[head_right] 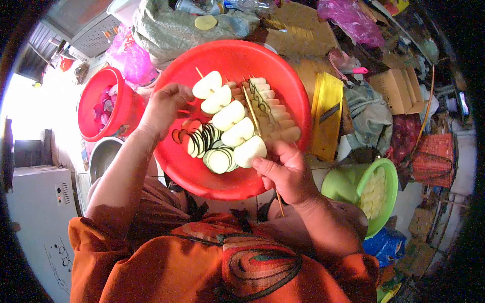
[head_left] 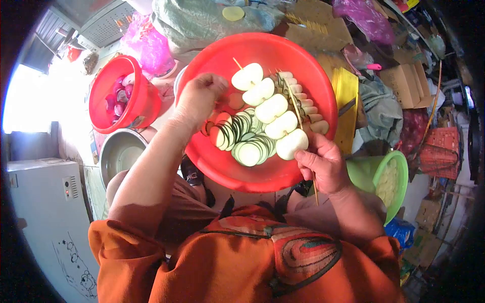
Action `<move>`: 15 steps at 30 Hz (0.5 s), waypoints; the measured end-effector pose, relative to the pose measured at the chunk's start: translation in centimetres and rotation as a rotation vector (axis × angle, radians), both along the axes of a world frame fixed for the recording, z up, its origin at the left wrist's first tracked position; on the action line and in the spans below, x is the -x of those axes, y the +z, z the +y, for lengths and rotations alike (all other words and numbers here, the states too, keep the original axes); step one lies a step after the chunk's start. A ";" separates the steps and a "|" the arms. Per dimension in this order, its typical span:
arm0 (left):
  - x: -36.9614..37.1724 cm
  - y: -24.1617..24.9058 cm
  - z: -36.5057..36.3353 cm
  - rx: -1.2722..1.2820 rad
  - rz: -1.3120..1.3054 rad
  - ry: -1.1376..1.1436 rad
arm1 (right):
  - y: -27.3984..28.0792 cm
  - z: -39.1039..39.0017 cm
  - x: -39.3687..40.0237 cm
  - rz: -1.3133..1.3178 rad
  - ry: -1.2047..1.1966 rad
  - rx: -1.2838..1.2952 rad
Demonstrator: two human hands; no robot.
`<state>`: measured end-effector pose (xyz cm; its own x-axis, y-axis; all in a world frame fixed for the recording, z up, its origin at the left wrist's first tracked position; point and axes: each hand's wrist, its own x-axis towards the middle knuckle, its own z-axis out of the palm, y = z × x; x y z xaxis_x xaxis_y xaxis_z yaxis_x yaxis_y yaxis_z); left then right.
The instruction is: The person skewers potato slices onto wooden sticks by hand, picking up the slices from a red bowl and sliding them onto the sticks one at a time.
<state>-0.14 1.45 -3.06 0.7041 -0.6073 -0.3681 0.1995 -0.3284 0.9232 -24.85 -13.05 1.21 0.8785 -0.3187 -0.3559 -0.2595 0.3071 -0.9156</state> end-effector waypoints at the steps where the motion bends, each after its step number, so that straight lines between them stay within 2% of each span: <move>1: 0.4 -0.3 -0.1 0.001 0.001 -0.002 | 0.0 -0.1 0.0 0.001 -0.002 0.001; 3: 2.2 -0.7 -0.2 -0.204 -0.088 -0.549 | 0.2 -0.1 0.0 0.001 -0.006 0.005; 5: 4.4 -1.3 -0.2 -0.335 -0.702 -0.881 | 0.2 0.1 0.0 0.000 -0.004 0.013; 7: 6.5 -0.2 -0.7 -0.576 -0.736 -0.992 | 0.2 0.2 0.0 -0.002 -0.002 0.021; 8: 7.1 -0.3 -0.9 -0.650 -0.844 -1.011 | 0.2 0.1 0.0 0.002 0.008 0.018; 15: 7.6 1.1 -0.9 -0.696 -0.885 -1.050 | 0.0 0.0 0.3 0.004 0.027 0.008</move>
